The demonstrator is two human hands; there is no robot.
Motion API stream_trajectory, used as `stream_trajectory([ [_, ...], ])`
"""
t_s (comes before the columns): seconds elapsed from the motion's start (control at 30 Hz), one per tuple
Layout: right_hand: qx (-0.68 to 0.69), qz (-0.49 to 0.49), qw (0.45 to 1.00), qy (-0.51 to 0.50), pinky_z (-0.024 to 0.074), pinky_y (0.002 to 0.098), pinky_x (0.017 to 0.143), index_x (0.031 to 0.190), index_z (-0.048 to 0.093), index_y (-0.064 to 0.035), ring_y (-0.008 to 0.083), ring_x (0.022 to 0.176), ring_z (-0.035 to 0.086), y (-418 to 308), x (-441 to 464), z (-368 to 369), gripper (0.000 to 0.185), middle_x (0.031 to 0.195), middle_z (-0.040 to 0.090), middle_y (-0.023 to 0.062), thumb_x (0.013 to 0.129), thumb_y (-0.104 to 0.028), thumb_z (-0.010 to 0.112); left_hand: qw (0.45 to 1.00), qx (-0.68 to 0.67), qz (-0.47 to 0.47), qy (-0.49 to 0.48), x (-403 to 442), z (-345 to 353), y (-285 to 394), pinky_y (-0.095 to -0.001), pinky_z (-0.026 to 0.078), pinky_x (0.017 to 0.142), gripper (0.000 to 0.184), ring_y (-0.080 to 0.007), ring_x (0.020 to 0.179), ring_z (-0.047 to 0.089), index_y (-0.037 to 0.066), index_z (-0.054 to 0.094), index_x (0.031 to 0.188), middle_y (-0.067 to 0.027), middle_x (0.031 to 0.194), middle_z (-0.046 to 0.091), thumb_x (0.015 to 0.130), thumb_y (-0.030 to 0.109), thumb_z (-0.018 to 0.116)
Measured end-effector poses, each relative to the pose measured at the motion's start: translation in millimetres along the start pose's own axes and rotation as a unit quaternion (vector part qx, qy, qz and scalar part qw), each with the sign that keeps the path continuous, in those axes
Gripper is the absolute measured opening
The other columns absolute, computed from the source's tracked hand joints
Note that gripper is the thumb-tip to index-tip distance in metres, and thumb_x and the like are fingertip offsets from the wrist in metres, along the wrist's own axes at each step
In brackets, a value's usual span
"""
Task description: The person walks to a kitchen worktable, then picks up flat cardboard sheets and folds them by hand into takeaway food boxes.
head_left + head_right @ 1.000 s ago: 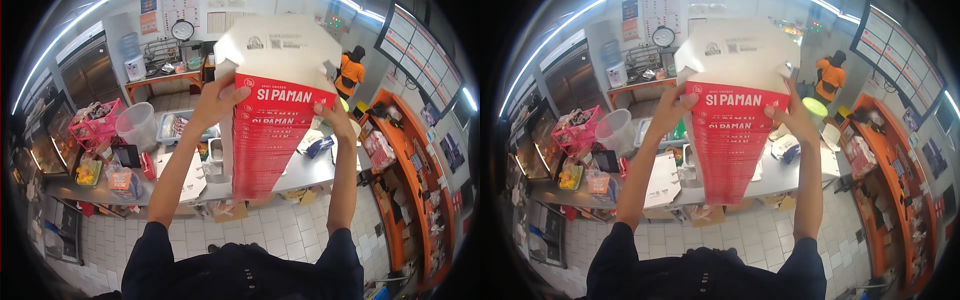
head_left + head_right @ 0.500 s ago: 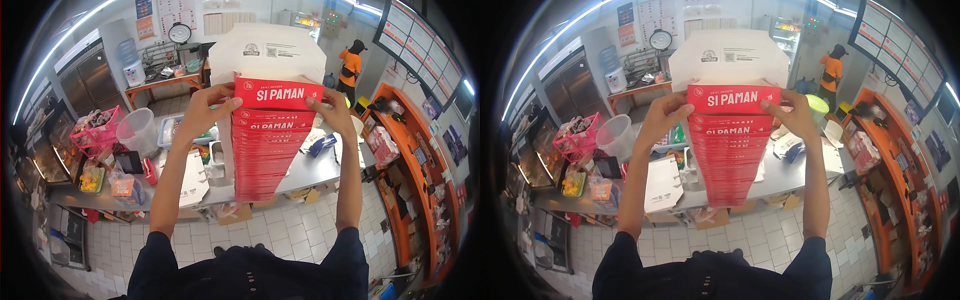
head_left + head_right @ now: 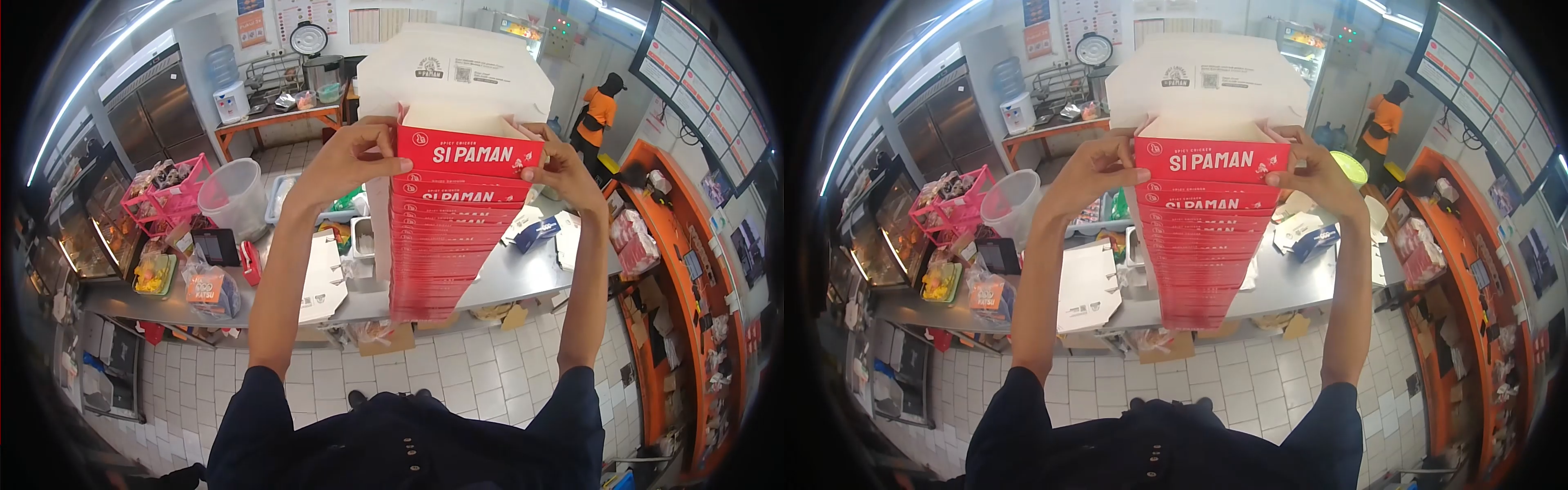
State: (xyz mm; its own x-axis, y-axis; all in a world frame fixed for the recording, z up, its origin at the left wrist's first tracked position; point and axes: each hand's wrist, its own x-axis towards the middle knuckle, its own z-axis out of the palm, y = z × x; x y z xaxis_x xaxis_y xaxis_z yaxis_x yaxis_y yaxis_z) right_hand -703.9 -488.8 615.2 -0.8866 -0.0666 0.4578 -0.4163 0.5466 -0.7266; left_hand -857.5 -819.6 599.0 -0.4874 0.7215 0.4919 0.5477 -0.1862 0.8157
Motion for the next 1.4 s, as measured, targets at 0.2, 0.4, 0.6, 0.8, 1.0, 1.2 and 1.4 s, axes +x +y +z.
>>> stream_trajectory([
  [0.2, -0.029, 0.020, 0.999, 0.006, 0.0468, 0.0390, 0.101, 0.106, 0.072, -0.0061, 0.0242, 0.127, 0.052, -10.2, -2.7, 6.4, 0.030, 0.140, 0.050, 0.0102, 0.087, -0.029, 0.076, 1.000, 0.023, 0.019, -0.007, -0.8, -0.8, -1.7, -0.0335, 0.049, 0.094, 0.030, -0.0190, 0.108, 0.061, 0.003, 0.057, 0.074, -0.0111, 0.127, 0.058, 0.087, 0.021, 0.078],
  [0.4, -0.020, 0.030, 0.995, 0.095, 0.0485, 0.0373, 0.098, 0.124, 0.062, -0.0027, 0.0235, 0.116, 0.059, 13.9, -1.5, 8.0, 0.058, 0.129, 0.059, 0.0139, 0.102, -0.054, 0.044, 0.978, 0.039, -0.015, 0.206, 4.9, 26.0, -5.1, -0.0352, 0.051, 0.090, 0.050, -0.0202, 0.102, 0.064, 0.004, 0.060, 0.126, -0.0124, 0.114, 0.065, 0.094, 0.041, 0.068],
  [0.6, -0.027, -0.045, 0.990, 0.135, 0.0466, 0.0387, 0.099, 0.142, 0.047, -0.0084, 0.0251, 0.118, 0.058, 5.5, -6.2, 30.8, 0.073, 0.129, 0.059, 0.0150, 0.097, -0.067, 0.043, 0.989, 0.044, 0.082, 0.118, -0.7, 21.5, -10.1, -0.0368, 0.050, 0.092, 0.055, -0.0236, 0.105, 0.064, 0.009, 0.058, 0.132, -0.0130, 0.116, 0.065, 0.088, 0.038, 0.074],
  [0.8, -0.042, -0.031, 0.991, 0.125, 0.0452, 0.0435, 0.103, 0.144, 0.046, -0.0091, 0.0281, 0.125, 0.054, 4.9, -10.8, 30.5, 0.074, 0.136, 0.055, 0.0144, 0.088, -0.051, 0.071, 0.937, 0.282, 0.190, 0.085, -4.5, 2.9, 0.0, -0.0405, 0.039, 0.108, 0.037, -0.0253, 0.130, 0.049, 0.008, 0.071, 0.104, -0.0101, 0.130, 0.061, 0.073, 0.023, 0.085],
  [1.0, -0.052, -0.076, 0.981, 0.172, 0.0445, 0.0476, 0.106, 0.149, 0.038, -0.0105, 0.0292, 0.129, 0.051, -7.0, -15.8, 65.3, 0.078, 0.143, 0.047, 0.0161, 0.084, -0.021, 0.079, 0.869, 0.443, 0.216, -0.044, 20.9, 13.5, 35.6, -0.0395, 0.045, 0.095, 0.025, -0.0286, 0.114, 0.057, 0.005, 0.070, 0.094, -0.0141, 0.114, 0.067, 0.081, 0.025, 0.077],
  [1.2, 0.091, -0.049, 0.970, 0.220, 0.0491, 0.0389, 0.102, 0.154, 0.024, -0.0096, 0.0261, 0.123, 0.055, -3.0, -15.1, 95.0, 0.084, 0.140, 0.046, 0.0191, 0.086, -0.009, 0.073, 0.909, 0.364, 0.116, -0.168, 42.1, 22.2, 38.7, -0.0415, 0.045, 0.073, 0.029, -0.0336, 0.071, 0.058, -0.003, 0.067, 0.095, -0.0217, 0.076, 0.062, 0.089, 0.026, 0.067],
  [1.4, 0.156, -0.027, 0.947, 0.281, 0.0494, 0.0365, 0.100, 0.154, 0.022, -0.0087, 0.0244, 0.118, 0.057, -7.2, -16.4, 107.3, 0.086, 0.137, 0.046, 0.0191, 0.084, -0.004, 0.072, 0.903, 0.373, 0.129, -0.167, 36.1, 24.9, 38.3, -0.0403, 0.045, 0.068, 0.028, -0.0344, 0.069, 0.056, -0.002, 0.065, 0.091, -0.0206, 0.073, 0.059, 0.091, 0.025, 0.065],
])
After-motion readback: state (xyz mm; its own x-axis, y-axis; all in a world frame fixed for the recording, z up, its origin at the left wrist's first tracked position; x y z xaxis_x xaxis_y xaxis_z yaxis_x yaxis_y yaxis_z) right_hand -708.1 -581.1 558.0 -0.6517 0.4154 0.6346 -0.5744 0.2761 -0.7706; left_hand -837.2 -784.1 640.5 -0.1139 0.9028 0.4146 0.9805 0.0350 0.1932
